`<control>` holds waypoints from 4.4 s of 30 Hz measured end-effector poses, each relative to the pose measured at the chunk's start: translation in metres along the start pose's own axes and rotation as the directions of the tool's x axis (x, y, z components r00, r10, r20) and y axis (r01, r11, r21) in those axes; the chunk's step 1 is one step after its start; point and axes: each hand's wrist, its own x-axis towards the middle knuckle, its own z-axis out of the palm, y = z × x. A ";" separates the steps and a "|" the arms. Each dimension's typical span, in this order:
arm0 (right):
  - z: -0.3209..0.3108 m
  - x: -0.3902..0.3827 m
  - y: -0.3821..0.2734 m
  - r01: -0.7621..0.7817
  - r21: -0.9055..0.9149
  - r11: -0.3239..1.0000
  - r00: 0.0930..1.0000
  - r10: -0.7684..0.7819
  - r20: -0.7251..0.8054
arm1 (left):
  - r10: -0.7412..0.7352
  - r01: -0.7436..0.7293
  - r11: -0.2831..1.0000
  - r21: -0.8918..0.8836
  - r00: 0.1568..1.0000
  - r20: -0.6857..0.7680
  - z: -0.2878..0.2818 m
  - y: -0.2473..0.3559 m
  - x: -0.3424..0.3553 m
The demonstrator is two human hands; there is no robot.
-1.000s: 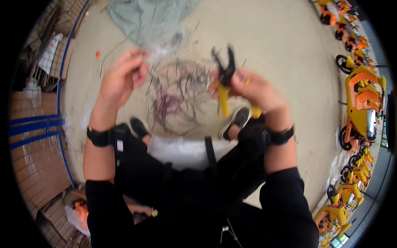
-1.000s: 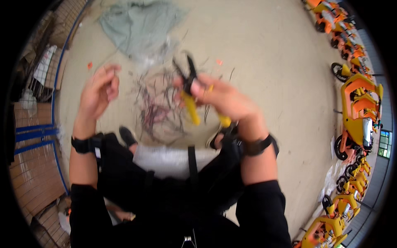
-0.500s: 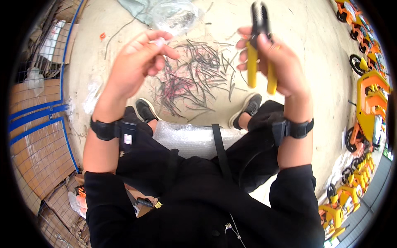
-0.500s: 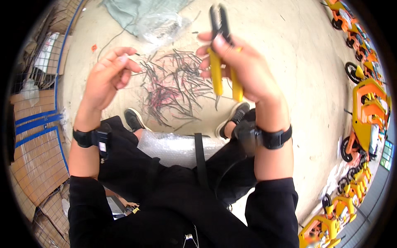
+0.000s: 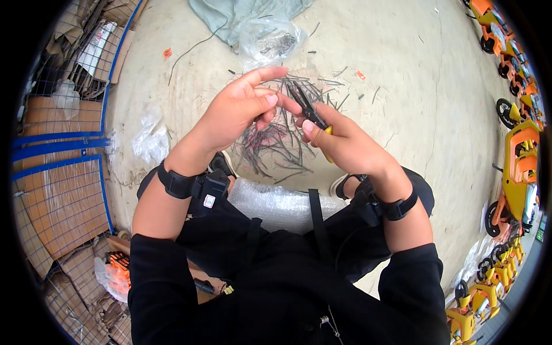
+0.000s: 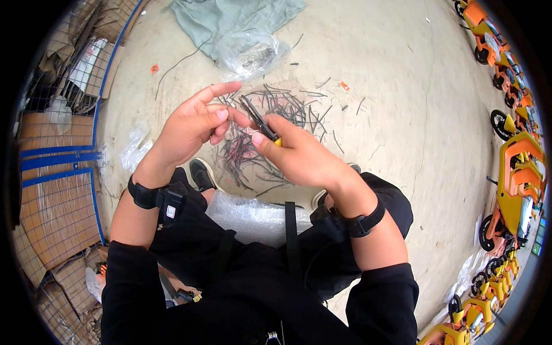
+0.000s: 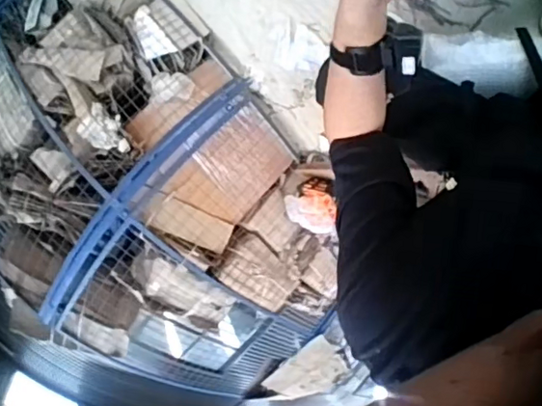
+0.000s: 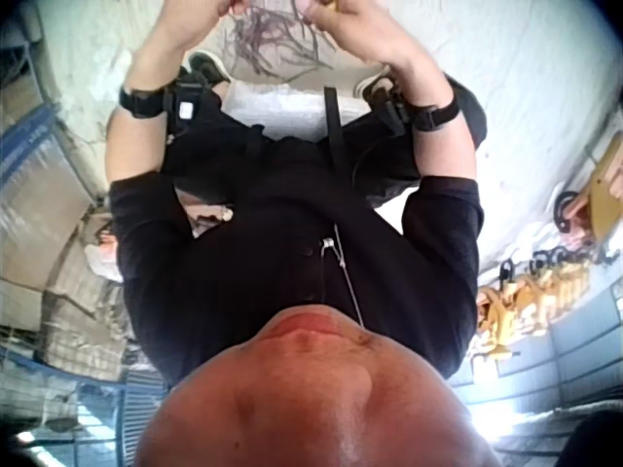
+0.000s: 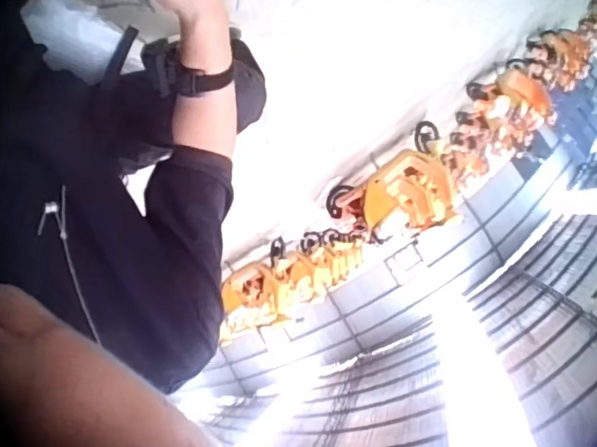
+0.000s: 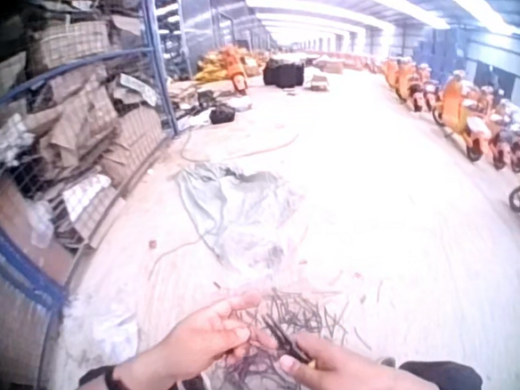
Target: The person sits on a foam mat and uses yellow-handled pliers to cut thin black wires into small pieces. The person repeatedly picks up wires from a pile, cuts them, and drops the pieces back onto the floor.
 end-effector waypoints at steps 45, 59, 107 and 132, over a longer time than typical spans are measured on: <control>0.012 0.001 0.010 0.120 -0.211 0.970 0.991 -0.129 -0.028 | -0.151 0.154 0.972 0.180 0.988 -0.030 0.006 -0.009 0.001; 0.016 0.003 0.031 0.226 -0.238 0.945 0.964 -0.252 -0.086 | -0.163 0.166 0.972 0.165 0.986 -0.030 0.007 -0.014 0.001; 0.012 0.011 0.038 0.221 -0.604 0.766 0.887 -0.415 -0.202 | -0.158 0.163 0.923 0.349 0.987 -0.042 -0.011 -0.035 0.024; 0.011 0.013 0.041 0.239 -0.619 0.748 0.862 -0.458 -0.220 | -0.201 0.230 0.880 0.416 0.973 -0.114 -0.003 -0.027 0.025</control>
